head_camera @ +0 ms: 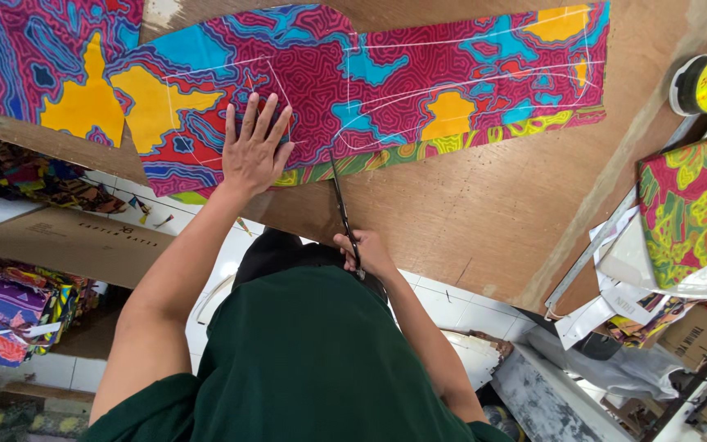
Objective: The person cuts a large piece of colorful patterned fabric into smaller pieces using shears. The person repeatedly positions the fabric, cuts along marked lines, and sets the cut pieces aside on the table.
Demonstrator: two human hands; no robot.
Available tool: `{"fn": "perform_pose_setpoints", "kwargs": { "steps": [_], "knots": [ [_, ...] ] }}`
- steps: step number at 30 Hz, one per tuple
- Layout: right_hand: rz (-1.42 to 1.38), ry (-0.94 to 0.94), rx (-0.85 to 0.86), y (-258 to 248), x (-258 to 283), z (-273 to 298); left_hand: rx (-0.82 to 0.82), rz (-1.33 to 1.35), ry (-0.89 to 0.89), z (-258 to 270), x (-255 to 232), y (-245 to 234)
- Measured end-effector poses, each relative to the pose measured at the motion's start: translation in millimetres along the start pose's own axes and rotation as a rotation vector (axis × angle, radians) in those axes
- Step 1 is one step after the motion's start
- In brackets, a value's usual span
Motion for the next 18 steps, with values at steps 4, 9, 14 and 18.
{"fn": "perform_pose_setpoints", "kwargs": {
  "steps": [4, 9, 14, 18],
  "knots": [
    [-0.045, -0.017, 0.007, -1.7, 16.6, -0.6, 0.028, 0.066, -0.004, -0.5, 2.4, 3.7],
    [-0.124, -0.049, 0.017, -0.5, 40.8, -25.4, 0.028, -0.004, -0.004, 1.4, 1.2, 3.5],
    [-0.042, 0.003, -0.048, 0.1, 51.5, -27.1, 0.002, 0.034, -0.001, -0.6, 2.7, 2.7],
    [-0.046, -0.056, -0.042, -5.1, 68.2, -47.0, -0.001, 0.032, -0.003, 1.4, 2.8, 5.4]
  ]
}}
Point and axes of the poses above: each hand's wrist, its own z-axis away from the middle knuckle, its own y-axis out of the palm, x = y × z, the point moved 1 cm from there along -z, towards the middle knuckle, and after that the axes turned 12 degrees about x, right-handed, at the moved point
